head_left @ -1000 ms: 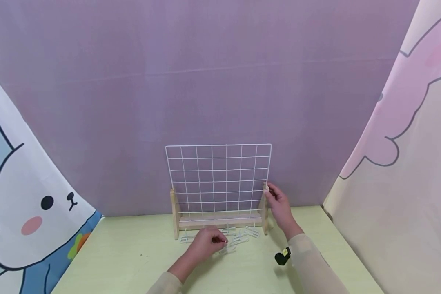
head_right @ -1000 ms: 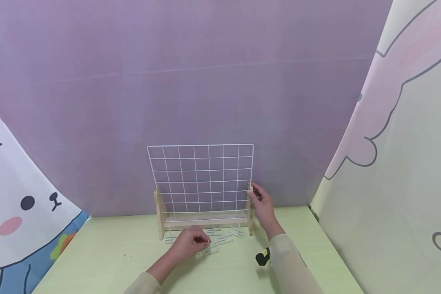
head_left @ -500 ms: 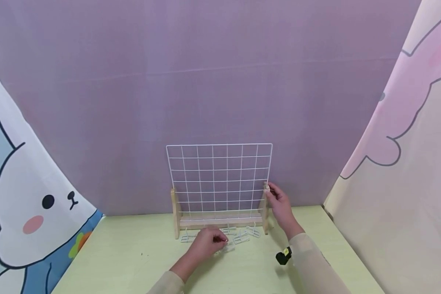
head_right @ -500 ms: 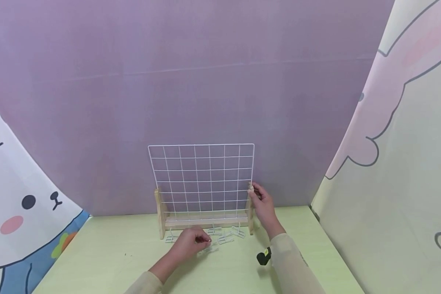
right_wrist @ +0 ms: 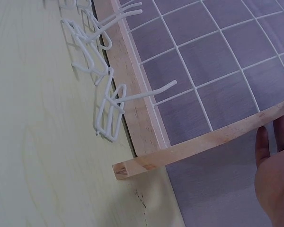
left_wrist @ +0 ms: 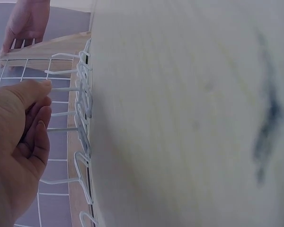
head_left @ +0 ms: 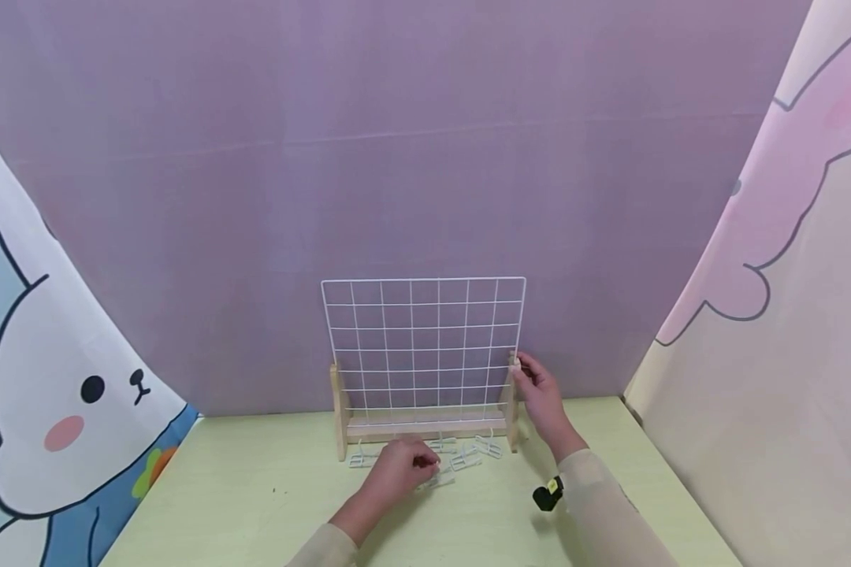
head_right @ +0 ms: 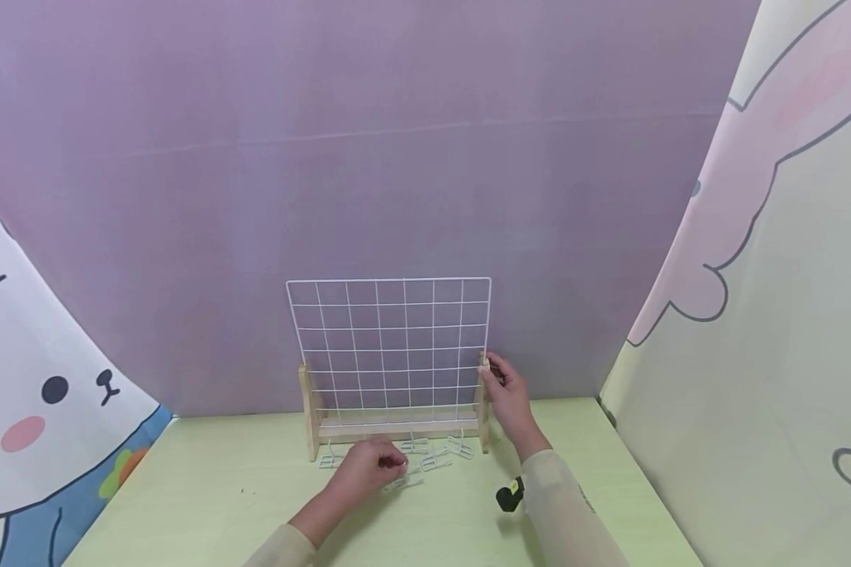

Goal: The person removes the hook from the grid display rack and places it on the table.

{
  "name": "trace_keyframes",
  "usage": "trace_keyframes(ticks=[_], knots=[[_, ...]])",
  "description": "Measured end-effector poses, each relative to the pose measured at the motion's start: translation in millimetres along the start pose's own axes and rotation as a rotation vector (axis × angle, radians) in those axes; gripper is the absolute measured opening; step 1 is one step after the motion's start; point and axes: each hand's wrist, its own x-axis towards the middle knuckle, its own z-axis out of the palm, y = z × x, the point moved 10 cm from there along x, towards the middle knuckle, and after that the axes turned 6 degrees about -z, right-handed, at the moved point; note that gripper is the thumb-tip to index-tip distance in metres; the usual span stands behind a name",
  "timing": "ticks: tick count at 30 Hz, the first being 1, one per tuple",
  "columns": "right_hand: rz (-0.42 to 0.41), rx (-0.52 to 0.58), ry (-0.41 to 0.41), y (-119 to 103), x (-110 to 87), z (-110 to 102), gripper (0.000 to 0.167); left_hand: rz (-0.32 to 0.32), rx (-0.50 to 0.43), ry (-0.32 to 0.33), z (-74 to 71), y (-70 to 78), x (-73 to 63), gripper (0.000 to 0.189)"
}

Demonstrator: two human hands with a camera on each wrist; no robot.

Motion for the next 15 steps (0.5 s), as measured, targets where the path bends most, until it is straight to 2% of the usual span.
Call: trace_keyframes(ticks=[4,8,12,15], knots=[[-0.014,-0.032,-0.005,-0.8,0.2,-5.1,0.046,0.005,-0.023,0.009,-1.4,3.8,0.4,0.011],[-0.022,-0.061,0.0,-4.1,0.3,-9.6,0.046,0.007,-0.069,0.029,-9.1,4.6,0.1,0.016],[-0.043,-0.094,-0.01,-11.3,0.3,-11.7,0.046,0.016,-0.049,0.083,-24.5,1.9,-2.5,0.016],[-0.063,-0.157,-0.05,-18.8,-0.9,-12.0,0.052,0.016,-0.011,0.139,-43.0,0.3,-7.6,0.016]])
